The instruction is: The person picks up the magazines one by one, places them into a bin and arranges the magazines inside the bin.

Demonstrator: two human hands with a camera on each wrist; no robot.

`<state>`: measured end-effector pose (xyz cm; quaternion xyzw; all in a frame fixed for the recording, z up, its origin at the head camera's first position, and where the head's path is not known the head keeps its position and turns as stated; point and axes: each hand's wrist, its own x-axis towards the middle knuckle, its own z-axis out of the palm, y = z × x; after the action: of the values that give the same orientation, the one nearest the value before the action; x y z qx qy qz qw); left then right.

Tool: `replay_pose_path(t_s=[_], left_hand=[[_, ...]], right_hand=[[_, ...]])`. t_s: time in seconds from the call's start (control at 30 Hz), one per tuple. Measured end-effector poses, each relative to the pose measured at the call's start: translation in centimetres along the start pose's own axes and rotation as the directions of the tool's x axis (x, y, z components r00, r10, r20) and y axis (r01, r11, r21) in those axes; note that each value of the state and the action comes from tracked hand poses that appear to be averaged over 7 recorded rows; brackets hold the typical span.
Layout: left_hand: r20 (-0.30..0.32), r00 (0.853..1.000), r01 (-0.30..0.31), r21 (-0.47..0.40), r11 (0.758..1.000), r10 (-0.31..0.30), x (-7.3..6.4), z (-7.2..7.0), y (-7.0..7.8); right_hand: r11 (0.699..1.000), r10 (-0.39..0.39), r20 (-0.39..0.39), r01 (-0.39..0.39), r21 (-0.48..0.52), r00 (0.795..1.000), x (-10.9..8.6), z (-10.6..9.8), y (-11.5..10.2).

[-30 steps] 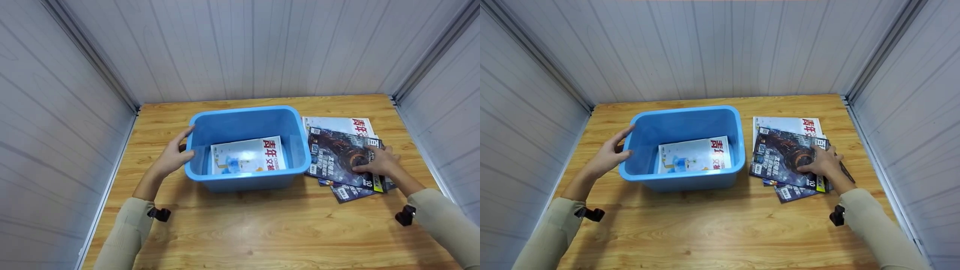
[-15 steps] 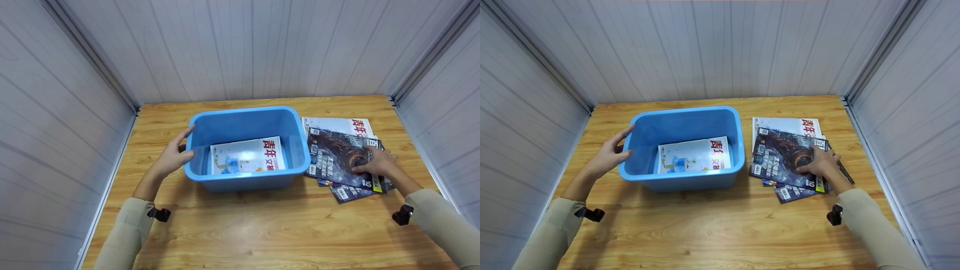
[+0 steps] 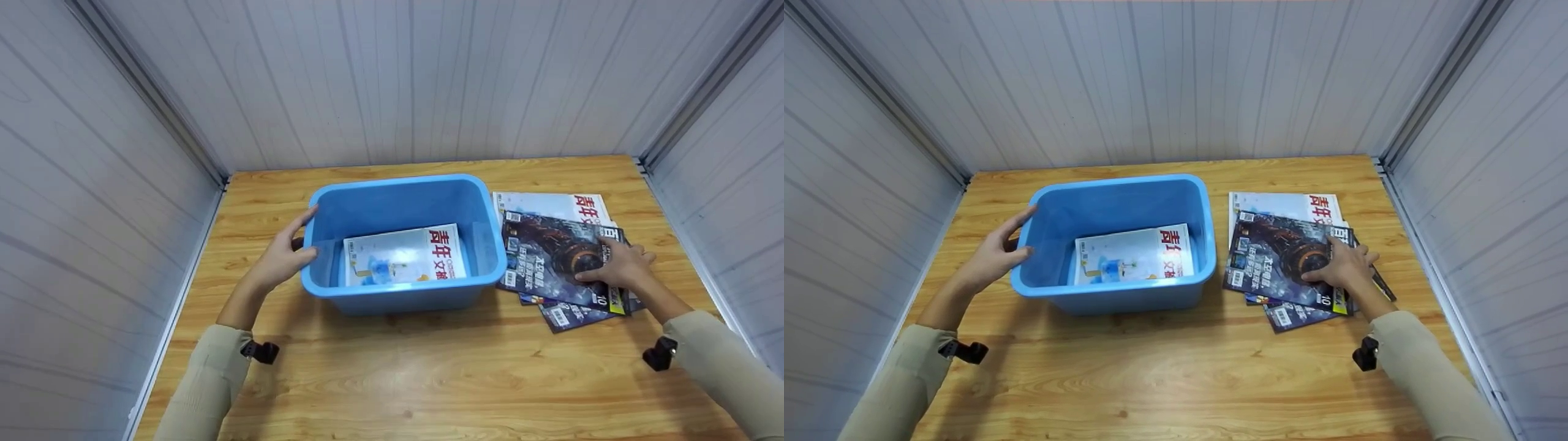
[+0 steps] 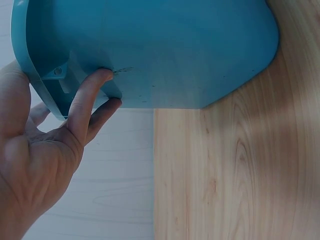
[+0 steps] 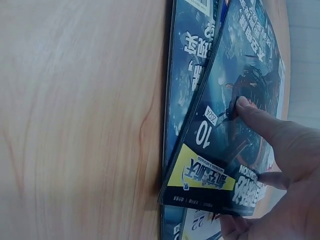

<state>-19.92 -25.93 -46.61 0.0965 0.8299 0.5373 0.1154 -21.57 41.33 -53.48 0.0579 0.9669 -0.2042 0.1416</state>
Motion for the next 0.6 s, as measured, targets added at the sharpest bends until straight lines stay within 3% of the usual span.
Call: replay_pose_path(t_s=[0.23,0.43,0.6], left_hand=[[-0.001,1.000,0.004,-0.004,1.000,-0.004,-0.21,0.08,0.11],[0.010,1.000,0.005,-0.020,1.000,-0.004,-0.37,0.23,0.25],[0.008,1.000,0.000,-0.032,0.999,0.000,-0.30,0.13,0.42]], right_hand=[[1.000,-0.028,-0.009,0.028,0.004,1.000,0.25,-0.45,0.56],[1.000,0.005,0.006,-0.005,0.007,1.000,0.21,-0.76,0.52],[1.000,0.001,-0.037,-0.002,-0.021,0.999,0.24,-0.60,0.11]])
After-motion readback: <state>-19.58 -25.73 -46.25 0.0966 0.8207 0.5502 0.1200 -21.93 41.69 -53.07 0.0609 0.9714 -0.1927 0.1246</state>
